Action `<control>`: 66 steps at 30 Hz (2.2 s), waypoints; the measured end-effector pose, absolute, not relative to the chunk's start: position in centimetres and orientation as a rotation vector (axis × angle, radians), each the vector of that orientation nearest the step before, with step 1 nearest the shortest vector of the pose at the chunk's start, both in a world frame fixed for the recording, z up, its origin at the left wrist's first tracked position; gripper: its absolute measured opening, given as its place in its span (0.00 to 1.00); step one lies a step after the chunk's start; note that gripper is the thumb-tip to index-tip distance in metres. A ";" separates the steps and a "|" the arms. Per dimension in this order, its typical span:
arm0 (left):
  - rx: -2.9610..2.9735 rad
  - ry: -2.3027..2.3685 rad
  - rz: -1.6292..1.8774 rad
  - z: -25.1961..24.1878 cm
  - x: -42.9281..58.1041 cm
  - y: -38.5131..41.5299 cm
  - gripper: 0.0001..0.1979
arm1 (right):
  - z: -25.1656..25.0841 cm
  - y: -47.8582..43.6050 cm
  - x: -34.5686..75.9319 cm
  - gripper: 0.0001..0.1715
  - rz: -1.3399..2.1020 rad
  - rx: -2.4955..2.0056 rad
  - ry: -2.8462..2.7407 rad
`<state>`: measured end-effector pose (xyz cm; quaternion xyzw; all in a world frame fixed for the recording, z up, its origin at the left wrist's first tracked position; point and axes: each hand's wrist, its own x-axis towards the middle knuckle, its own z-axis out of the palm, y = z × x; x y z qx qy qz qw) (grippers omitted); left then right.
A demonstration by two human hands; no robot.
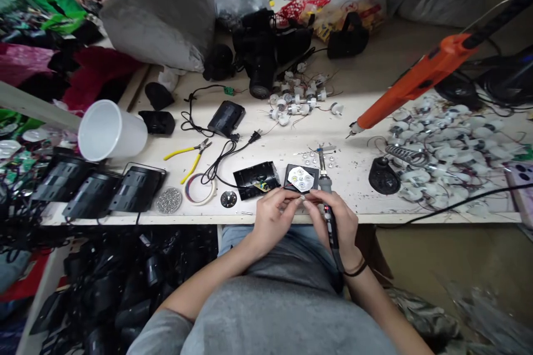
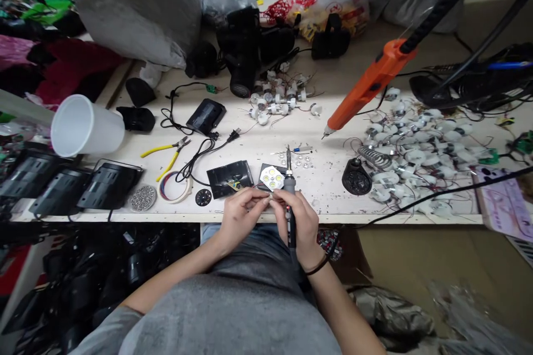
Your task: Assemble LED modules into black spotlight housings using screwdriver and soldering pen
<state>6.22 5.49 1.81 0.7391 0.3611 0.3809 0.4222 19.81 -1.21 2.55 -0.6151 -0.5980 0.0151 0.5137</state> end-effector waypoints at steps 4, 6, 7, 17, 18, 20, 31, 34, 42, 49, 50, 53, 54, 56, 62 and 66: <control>1.861 0.897 0.940 2.0 6.1 5.7 0.04 | 2.0 -0.2 19.6 0.14 0.090 -1.497 -1.372; 1.849 0.895 0.939 1.9 6.1 5.7 0.04 | 1.9 -0.1 19.7 0.13 0.086 -1.499 -1.380; 1.825 0.893 0.938 1.8 6.1 5.8 0.04 | 1.9 -0.1 19.7 0.12 0.082 -1.502 -1.383; 1.517 0.898 0.859 1.5 6.4 5.8 0.10 | 1.3 -0.1 20.2 0.15 0.047 -1.493 -1.421; 1.593 0.909 0.875 1.7 6.3 5.7 0.09 | 1.4 -0.1 20.2 0.16 0.045 -1.489 -1.430; 1.832 0.936 0.953 2.2 6.2 5.7 0.07 | 1.5 0.0 20.3 0.17 0.042 -1.481 -1.446; 2.394 1.132 1.116 2.4 6.4 7.0 0.03 | 1.5 0.1 20.9 0.16 0.013 -1.519 -1.494; 2.463 1.141 1.131 2.4 6.6 7.1 0.03 | 2.3 -0.8 21.3 0.18 0.045 -1.467 -1.509; 2.466 1.085 1.231 1.4 6.6 7.2 0.04 | 5.5 -5.7 21.5 0.23 0.061 -1.489 -1.517; 2.410 1.059 1.268 0.6 6.7 7.2 0.06 | 5.5 -6.7 20.1 0.30 -0.028 -1.506 -1.635; 2.411 1.053 1.265 0.5 6.7 7.2 0.06 | 5.4 -6.6 20.0 0.30 -0.033 -1.507 -1.650; 2.424 1.045 1.264 0.5 6.7 7.3 0.06 | 4.9 -6.1 19.8 0.32 -0.049 -1.476 -1.675; 2.431 1.046 1.272 0.4 6.7 7.3 0.06 | 4.7 -6.0 19.8 0.32 -0.049 -1.471 -1.682; 2.443 1.052 1.291 0.4 6.8 7.2 0.05 | 4.4 -5.8 19.8 0.32 -0.058 -1.460 -1.690; 2.476 1.084 1.298 0.5 6.8 7.1 0.06 | 4.2 -5.3 19.9 0.31 -0.039 -1.446 -1.698; 2.496 1.071 1.322 0.6 6.9 7.1 0.05 | 4.2 -5.1 19.9 0.31 -0.050 -1.449 -1.699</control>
